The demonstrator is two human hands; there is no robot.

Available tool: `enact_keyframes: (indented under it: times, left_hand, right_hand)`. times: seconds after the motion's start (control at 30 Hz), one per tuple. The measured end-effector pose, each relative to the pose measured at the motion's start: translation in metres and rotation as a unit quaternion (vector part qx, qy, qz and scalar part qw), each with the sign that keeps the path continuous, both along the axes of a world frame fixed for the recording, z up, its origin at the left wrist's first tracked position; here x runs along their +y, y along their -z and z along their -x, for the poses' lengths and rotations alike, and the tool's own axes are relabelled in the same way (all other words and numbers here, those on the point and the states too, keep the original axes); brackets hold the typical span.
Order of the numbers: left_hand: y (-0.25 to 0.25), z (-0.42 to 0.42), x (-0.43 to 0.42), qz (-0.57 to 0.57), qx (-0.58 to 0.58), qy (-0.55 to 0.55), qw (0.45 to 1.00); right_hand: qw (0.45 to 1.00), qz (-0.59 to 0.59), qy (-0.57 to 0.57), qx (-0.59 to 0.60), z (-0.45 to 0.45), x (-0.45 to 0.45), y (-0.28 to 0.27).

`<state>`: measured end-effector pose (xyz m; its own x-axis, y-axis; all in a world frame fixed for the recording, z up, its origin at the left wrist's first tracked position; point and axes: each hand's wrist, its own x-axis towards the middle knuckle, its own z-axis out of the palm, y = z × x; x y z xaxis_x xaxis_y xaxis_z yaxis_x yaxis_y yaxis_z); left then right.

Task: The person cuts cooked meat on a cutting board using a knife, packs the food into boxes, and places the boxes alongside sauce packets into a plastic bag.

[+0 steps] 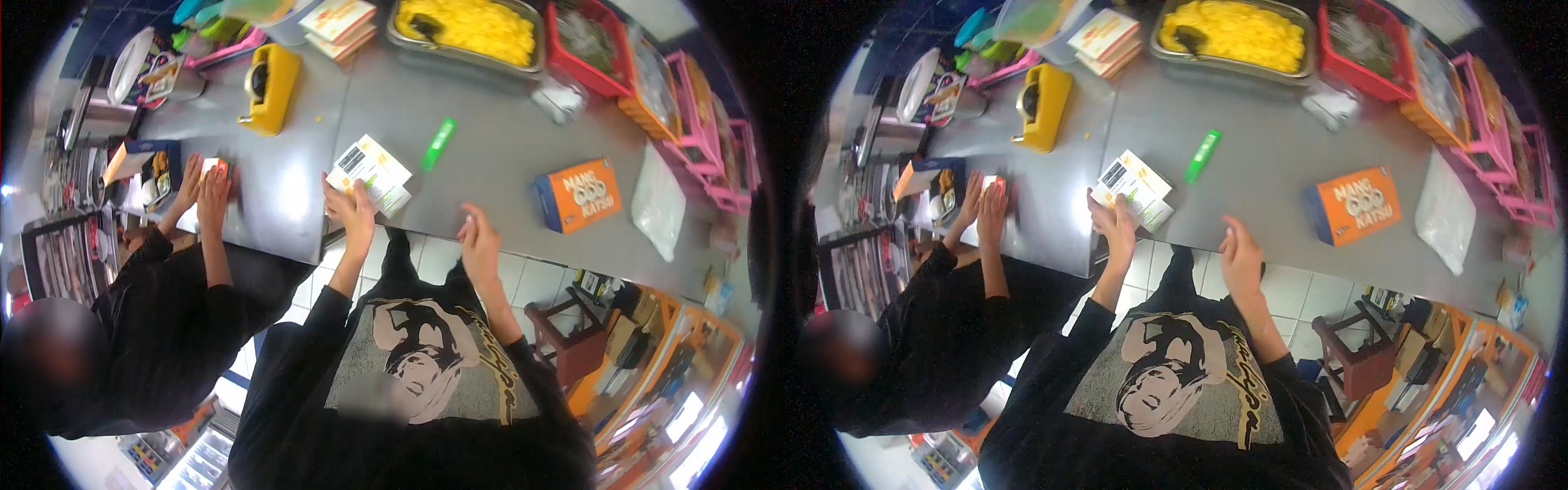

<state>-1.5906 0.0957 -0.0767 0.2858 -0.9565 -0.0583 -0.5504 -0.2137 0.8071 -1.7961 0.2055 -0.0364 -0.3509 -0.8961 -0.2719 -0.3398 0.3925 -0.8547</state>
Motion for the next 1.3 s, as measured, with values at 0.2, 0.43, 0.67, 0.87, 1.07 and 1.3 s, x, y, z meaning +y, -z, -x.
enact_keyframes:
  times: [0.2,0.43,0.67,0.87,1.07,1.3]
  left_hand:
    - [-0.003,0.086,0.019,-0.047,0.018,-0.122,0.991]
    - [-0.024,0.227,0.133,0.295,0.103,-0.114,0.943]
    - [-0.079,0.443,0.229,0.403,0.162,0.33,0.838]
    - [-0.046,0.616,0.22,0.311,0.0,0.577,0.755]
    - [-0.01,0.672,0.176,0.167,-0.267,0.618,0.72]
    - [0.026,0.687,0.193,0.191,-0.309,0.443,0.819]
  right_hand:
    - [0.991,0.108,-0.062,-0.057,0.069,0.14,0.016]
    - [0.975,0.113,0.103,0.162,0.249,0.317,0.006]
    - [0.888,0.137,0.429,0.093,0.423,0.451,-0.027]
    - [0.803,0.22,0.514,0.206,0.56,0.515,-0.085]
    - [0.766,0.125,0.481,0.408,0.711,0.599,-0.163]
    - [0.732,-0.021,0.393,0.556,0.98,0.693,-0.207]
